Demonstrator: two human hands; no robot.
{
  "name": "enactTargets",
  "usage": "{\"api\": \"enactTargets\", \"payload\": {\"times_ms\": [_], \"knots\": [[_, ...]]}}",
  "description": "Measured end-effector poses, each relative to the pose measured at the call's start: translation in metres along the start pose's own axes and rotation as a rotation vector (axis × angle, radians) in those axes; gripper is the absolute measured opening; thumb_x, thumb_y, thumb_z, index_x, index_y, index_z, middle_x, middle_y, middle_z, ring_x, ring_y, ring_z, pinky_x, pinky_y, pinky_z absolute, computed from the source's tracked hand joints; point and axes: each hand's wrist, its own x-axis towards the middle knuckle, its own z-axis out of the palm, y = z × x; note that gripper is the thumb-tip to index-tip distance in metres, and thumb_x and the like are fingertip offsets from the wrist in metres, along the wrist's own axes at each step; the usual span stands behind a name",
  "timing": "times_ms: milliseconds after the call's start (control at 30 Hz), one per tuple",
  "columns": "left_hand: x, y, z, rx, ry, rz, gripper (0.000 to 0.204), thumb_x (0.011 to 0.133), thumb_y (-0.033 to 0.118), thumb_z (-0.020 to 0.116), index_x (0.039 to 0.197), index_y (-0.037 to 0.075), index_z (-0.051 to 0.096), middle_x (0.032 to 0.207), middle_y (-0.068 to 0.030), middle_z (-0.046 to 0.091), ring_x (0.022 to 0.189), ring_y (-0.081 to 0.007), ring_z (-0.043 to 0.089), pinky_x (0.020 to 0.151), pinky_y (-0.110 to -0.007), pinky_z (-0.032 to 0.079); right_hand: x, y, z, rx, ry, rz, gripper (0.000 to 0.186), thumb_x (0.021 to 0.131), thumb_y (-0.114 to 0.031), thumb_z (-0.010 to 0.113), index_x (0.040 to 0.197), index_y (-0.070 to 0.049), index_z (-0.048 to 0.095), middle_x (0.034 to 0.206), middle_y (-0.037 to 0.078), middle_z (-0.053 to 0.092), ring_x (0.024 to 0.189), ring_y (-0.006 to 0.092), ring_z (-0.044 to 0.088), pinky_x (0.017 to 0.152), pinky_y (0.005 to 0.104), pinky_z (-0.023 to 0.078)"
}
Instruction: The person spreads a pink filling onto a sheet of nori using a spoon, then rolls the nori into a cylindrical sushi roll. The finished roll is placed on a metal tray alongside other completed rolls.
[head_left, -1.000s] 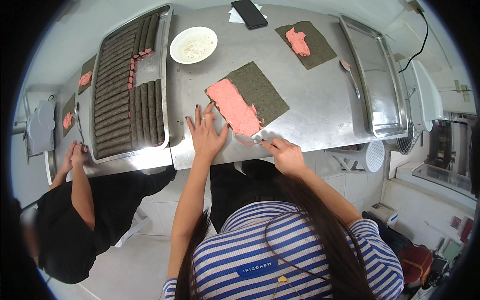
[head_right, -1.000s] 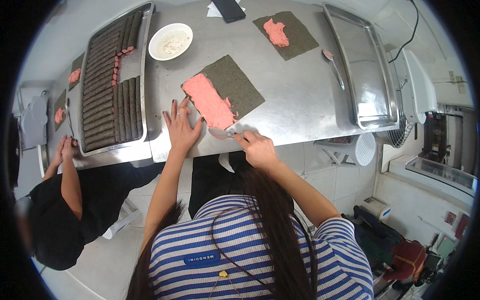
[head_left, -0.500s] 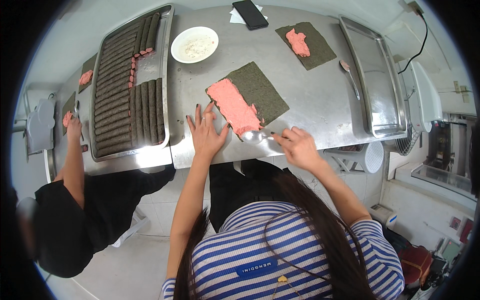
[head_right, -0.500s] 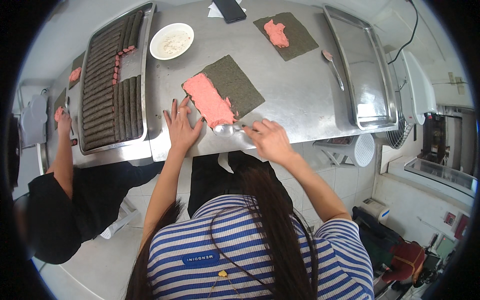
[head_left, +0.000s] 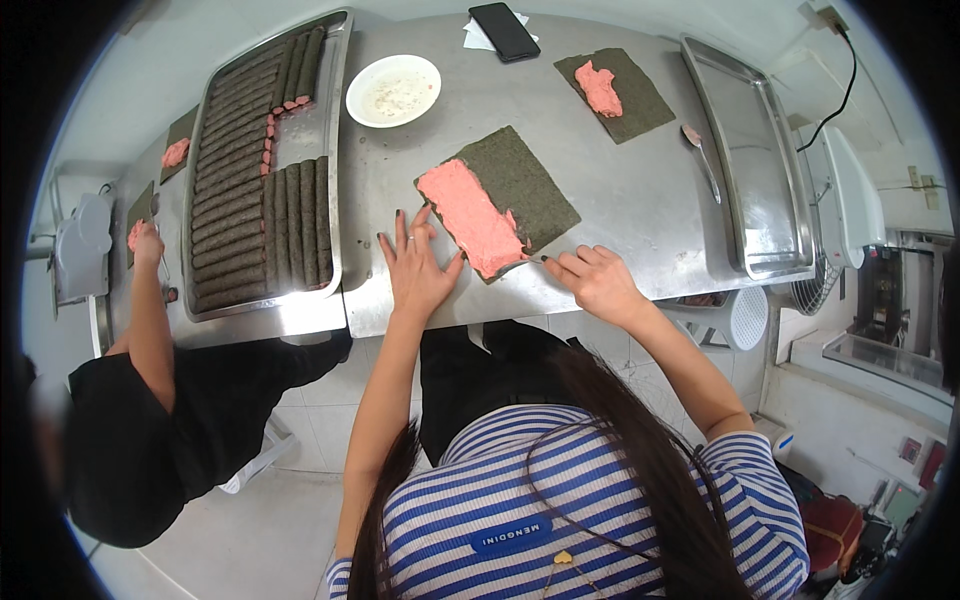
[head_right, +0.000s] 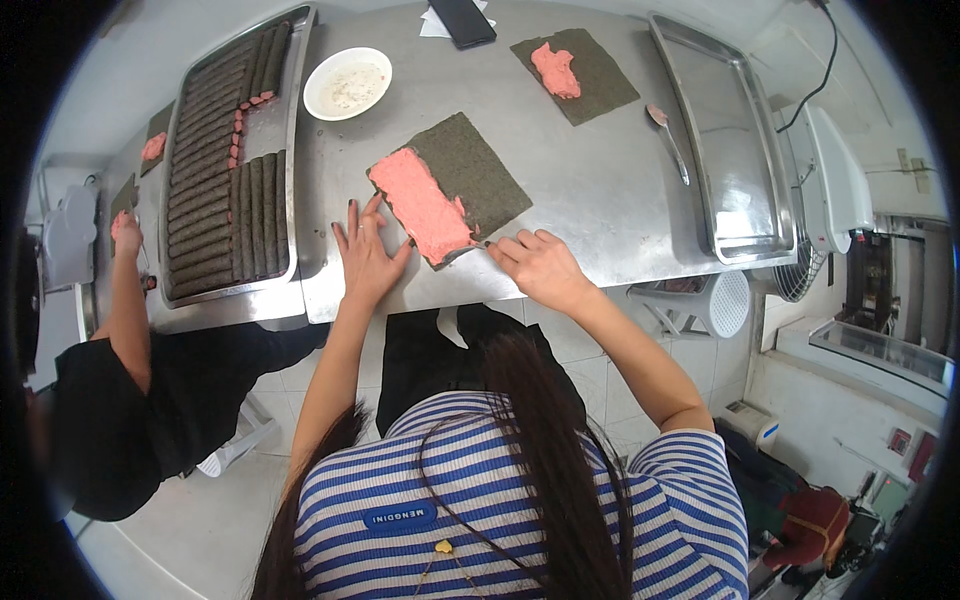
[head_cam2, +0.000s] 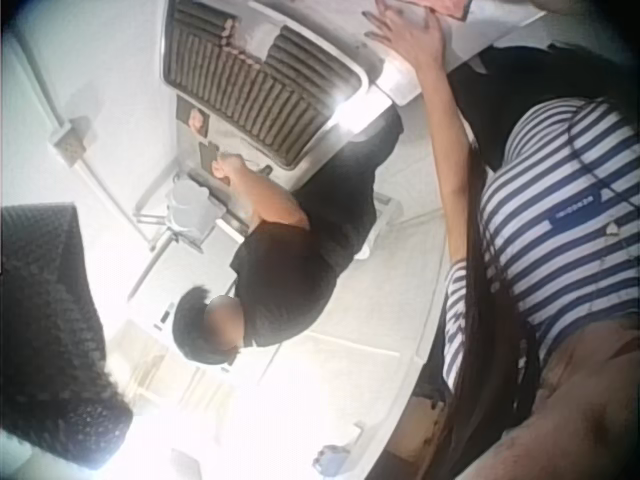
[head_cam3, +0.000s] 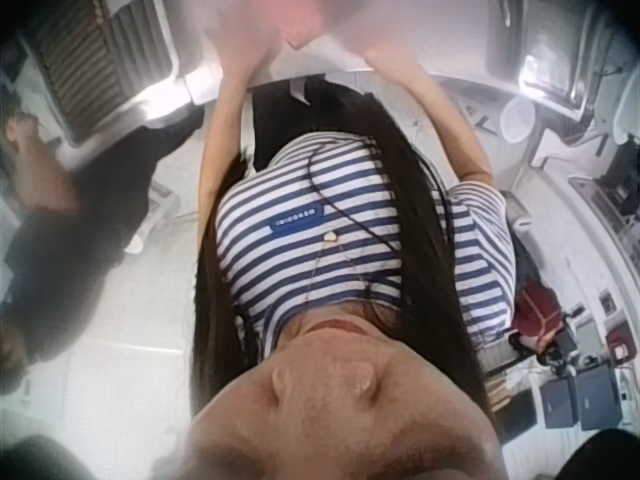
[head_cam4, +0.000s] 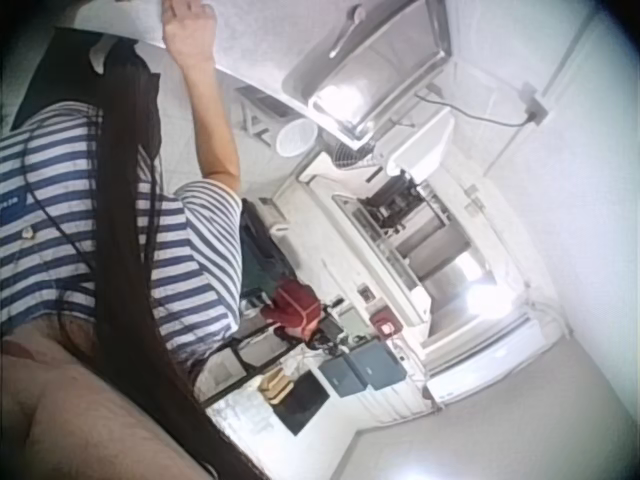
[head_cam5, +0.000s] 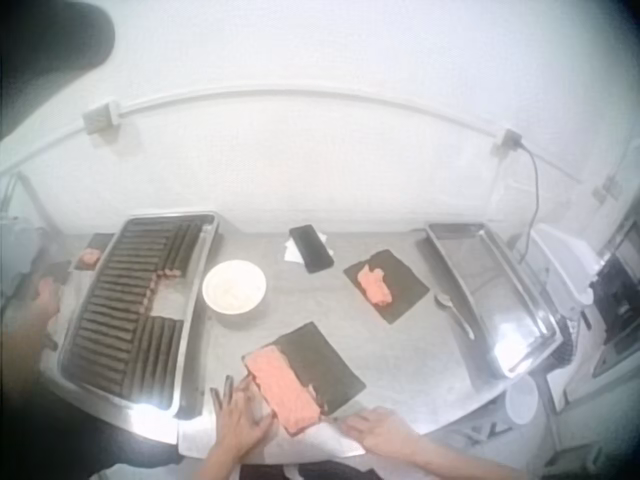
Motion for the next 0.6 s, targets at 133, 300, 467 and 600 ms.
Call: {"api": "enactTargets", "payload": {"times_ms": [133, 300, 467, 600], "knots": [[0.001, 0.002, -0.003, 0.007, -0.018, -0.010, 0.045, 0.076, 0.030, 0.067, 0.102, 0.009, 0.037, 0.145, -0.0062, 0.039, 0.141, -0.0407, 0.020, 0.109, -0.066, 0.011, -0.002, 0.012, -0.004, -0.003, -0.023, 0.047, 0.033, 0.074, -0.013, 0.057, 0.105, -0.009, 0.066, 0.087, -0.001, 0.058, 0.080, 0.0164, 0.057, 0.069, 0.0300, 0.048], [0.000, 0.001, -0.002, 0.008, -0.010, -0.003, 0.045, 0.076, 0.030, 0.067, 0.101, 0.009, 0.037, 0.145, -0.0063, 0.039, 0.141, -0.0408, 0.021, 0.109, -0.066, 0.011, 0.001, 0.032, -0.012, -0.008, -0.046, 0.074, 0.030, 0.074, -0.013, 0.058, 0.101, -0.011, 0.069, 0.087, -0.001, 0.059, 0.081, 0.0172, 0.059, 0.070, 0.0330, 0.049], [0.001, 0.001, -0.001, 0.004, -0.006, -0.003, 0.045, 0.076, 0.031, 0.067, 0.102, 0.010, 0.037, 0.145, -0.0054, 0.040, 0.141, -0.0410, 0.021, 0.110, -0.065, 0.012, 0.015, 0.054, -0.027, 0.079, -0.041, 0.065, 0.031, 0.068, -0.006, 0.060, 0.097, -0.011, 0.070, 0.081, 0.001, 0.057, 0.076, 0.0204, 0.059, 0.066, 0.0344, 0.049], [0.000, -0.001, 0.001, 0.007, 0.020, 0.008, 0.045, 0.075, 0.031, 0.068, 0.102, 0.010, 0.038, 0.145, -0.0046, 0.040, 0.141, -0.0404, 0.022, 0.110, -0.064, 0.012, 0.036, 0.061, -0.038, 0.147, -0.095, -0.030, 0.030, 0.066, -0.003, 0.060, 0.092, -0.011, 0.072, 0.078, 0.002, 0.058, 0.076, 0.0222, 0.060, 0.065, 0.0357, 0.050]]}}
